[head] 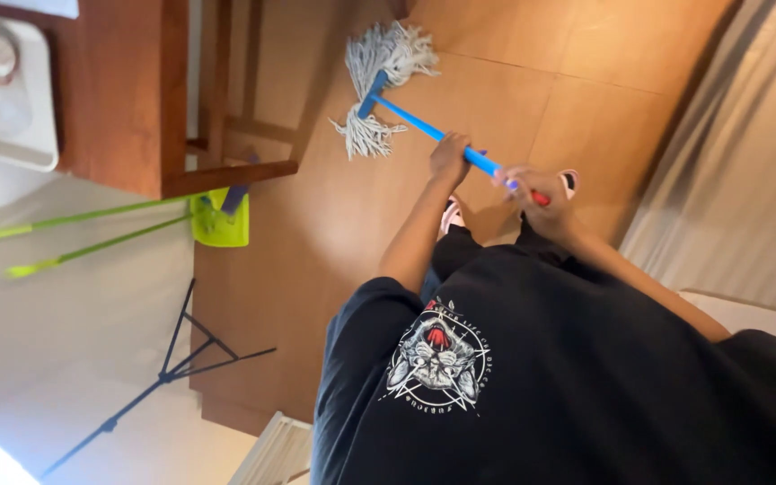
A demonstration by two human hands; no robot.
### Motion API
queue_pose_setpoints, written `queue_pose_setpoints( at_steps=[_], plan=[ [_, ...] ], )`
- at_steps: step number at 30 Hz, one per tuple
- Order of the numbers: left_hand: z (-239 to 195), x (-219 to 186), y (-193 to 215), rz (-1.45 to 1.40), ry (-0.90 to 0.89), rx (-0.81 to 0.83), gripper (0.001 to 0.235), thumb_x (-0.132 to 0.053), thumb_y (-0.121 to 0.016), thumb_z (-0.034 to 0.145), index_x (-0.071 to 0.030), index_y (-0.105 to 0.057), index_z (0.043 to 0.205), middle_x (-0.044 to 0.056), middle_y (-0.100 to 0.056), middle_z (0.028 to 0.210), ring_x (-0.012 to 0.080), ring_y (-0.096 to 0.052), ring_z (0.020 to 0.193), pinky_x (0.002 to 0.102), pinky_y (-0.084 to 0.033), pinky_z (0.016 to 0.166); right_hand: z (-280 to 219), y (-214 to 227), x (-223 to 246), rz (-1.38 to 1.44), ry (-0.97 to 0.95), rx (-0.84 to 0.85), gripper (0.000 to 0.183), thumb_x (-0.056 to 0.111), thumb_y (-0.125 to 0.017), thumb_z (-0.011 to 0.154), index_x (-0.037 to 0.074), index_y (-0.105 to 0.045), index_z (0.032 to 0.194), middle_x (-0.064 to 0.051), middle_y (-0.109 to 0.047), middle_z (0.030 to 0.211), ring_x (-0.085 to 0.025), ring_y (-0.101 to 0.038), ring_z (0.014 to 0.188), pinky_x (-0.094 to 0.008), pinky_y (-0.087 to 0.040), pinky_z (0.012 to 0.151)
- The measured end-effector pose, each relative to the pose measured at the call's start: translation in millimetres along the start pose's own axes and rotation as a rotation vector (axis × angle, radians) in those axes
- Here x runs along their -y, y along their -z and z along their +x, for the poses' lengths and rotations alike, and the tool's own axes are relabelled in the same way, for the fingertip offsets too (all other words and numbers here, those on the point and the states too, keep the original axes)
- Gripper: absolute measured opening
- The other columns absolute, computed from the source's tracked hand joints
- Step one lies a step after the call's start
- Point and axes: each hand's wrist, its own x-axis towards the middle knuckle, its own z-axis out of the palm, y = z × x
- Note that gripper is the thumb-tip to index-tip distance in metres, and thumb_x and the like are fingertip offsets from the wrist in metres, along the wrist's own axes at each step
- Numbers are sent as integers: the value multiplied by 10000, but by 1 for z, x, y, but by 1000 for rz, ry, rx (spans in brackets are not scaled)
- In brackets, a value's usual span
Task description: The person mops a floor with a mop, using both hands to push and pull the mop across the surface in several passes.
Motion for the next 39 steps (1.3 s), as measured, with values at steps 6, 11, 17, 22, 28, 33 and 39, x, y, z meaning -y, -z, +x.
queue_pose_setpoints(
  at_steps=[6,11,17,22,28,33,39],
  plan=[
    [-53,42,-16,-25,-51,-81,371,-392,-847,747,-93,-631,716,137,-665,818,361,-636,919,497,-454,1074,-47,-38,5,213,-559,120,471,79,-601,988,6,-497,1442,-126,-597,1385,-253,-579,1287,-353,-501,1019],
    [-78,27,-54,-72,-5,77,268,-330,-839,765,-116,-683,807,145,-667,934,383,-628,999,510,-461,1033,-72,-4,-24,579,-1122,94,627,138,-585,919,160,-358,1504,-78,-666,1242,-202,-722,1116,-260,-513,765],
    [-93,3,-23,-216,-73,165,544,-329,-856,664,-56,-649,1086,198,-632,1186,412,-557,1184,478,-459,998,-110,47,-179,77,-1113,259,300,128,-646,1021,-116,-666,1194,-112,-717,989,-140,-654,789,-265,-522,702],
    [-105,34,8,-333,101,-2,665,-362,-777,874,-25,-528,1390,266,-504,1423,435,-498,1325,476,-416,1086,-6,-7,-129,105,-1186,211,143,181,-618,978,46,-639,936,-40,-502,681,-129,-448,492,-294,-298,395],
    [-125,64,26,-282,572,-18,461,-370,-641,939,-132,-602,1331,156,-577,1419,343,-665,1144,440,-525,953,187,-83,-216,-18,-1162,226,140,217,-631,978,101,-647,901,-2,-600,715,-99,-445,509,-275,-353,417],
    [-127,55,33,-481,804,-220,471,-415,-673,924,-93,-636,1265,153,-663,1291,336,-701,1083,431,-547,917,318,-159,-293,-100,-1066,385,130,232,-595,1010,125,-603,1083,15,-616,733,-98,-476,497,-285,-333,385],
    [-112,50,-9,-544,797,-363,399,-381,-671,951,-77,-672,1210,171,-725,1189,353,-695,1099,427,-537,926,321,-180,-304,-493,-656,591,280,197,-511,1037,184,-546,1314,-11,-544,638,-132,-488,425,-332,-369,351]
  ],
)
